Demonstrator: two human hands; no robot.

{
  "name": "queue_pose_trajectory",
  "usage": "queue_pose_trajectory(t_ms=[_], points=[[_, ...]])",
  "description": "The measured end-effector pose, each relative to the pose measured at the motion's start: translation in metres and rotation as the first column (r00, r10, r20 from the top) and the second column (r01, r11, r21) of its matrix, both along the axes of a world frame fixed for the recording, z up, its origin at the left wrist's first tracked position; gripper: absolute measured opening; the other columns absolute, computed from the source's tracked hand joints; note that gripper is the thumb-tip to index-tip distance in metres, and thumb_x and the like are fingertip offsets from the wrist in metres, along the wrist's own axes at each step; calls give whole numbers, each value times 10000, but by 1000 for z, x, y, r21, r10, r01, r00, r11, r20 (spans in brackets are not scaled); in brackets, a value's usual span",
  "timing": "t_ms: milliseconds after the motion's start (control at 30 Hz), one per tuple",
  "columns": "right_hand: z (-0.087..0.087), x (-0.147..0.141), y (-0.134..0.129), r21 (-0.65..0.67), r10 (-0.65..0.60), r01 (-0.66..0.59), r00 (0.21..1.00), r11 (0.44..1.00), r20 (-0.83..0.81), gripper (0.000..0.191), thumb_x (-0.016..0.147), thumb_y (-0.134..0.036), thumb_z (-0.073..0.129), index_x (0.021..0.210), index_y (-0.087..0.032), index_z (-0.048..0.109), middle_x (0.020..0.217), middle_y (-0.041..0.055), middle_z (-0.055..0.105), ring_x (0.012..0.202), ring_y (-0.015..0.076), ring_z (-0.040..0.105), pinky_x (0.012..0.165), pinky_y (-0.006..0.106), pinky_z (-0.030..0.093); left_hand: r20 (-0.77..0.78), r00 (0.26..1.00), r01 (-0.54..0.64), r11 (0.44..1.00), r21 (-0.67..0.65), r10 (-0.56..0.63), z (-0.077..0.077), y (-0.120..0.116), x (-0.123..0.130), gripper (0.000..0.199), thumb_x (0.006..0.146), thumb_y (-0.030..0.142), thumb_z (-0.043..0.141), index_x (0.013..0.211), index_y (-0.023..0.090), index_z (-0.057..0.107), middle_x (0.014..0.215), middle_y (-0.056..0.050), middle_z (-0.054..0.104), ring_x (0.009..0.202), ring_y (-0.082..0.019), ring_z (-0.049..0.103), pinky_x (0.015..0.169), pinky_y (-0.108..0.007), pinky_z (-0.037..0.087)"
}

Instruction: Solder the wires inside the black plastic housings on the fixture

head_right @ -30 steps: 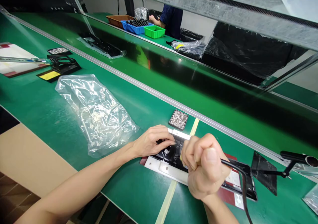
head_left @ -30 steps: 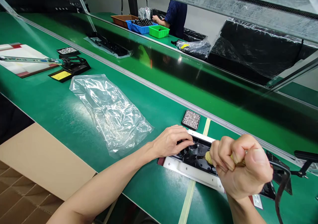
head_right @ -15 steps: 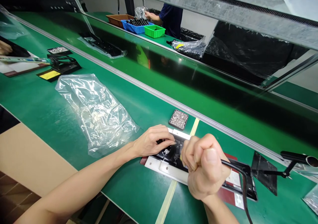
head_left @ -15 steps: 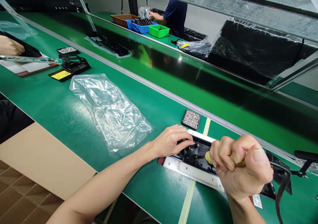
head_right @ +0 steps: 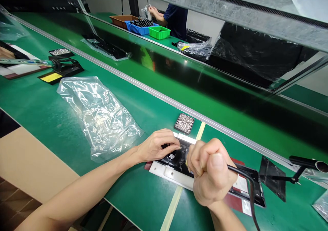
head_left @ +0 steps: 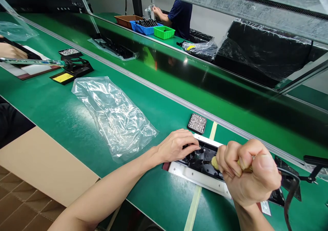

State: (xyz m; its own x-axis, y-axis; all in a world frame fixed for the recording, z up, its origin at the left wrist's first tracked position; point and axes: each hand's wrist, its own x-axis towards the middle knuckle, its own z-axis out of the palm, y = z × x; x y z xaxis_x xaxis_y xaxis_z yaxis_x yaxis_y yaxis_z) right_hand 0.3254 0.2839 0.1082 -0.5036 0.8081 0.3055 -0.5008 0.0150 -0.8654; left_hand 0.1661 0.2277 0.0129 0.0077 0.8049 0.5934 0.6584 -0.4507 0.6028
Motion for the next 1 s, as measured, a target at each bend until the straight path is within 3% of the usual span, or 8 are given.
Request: queue_pose_trajectory(t_ms=[1000], points=[[-2, 1, 0, -35, -4, 4, 1000, 999, -15, 390, 894, -382, 571, 589, -198, 414, 434, -61, 271, 387, 77, 240, 390, 204, 245, 3, 1000, 3, 1000, 0, -3, 0, -1, 0, 121, 999, 208, 642, 926, 125, 691, 841, -36, 696, 777, -156, 628, 772, -310, 455]])
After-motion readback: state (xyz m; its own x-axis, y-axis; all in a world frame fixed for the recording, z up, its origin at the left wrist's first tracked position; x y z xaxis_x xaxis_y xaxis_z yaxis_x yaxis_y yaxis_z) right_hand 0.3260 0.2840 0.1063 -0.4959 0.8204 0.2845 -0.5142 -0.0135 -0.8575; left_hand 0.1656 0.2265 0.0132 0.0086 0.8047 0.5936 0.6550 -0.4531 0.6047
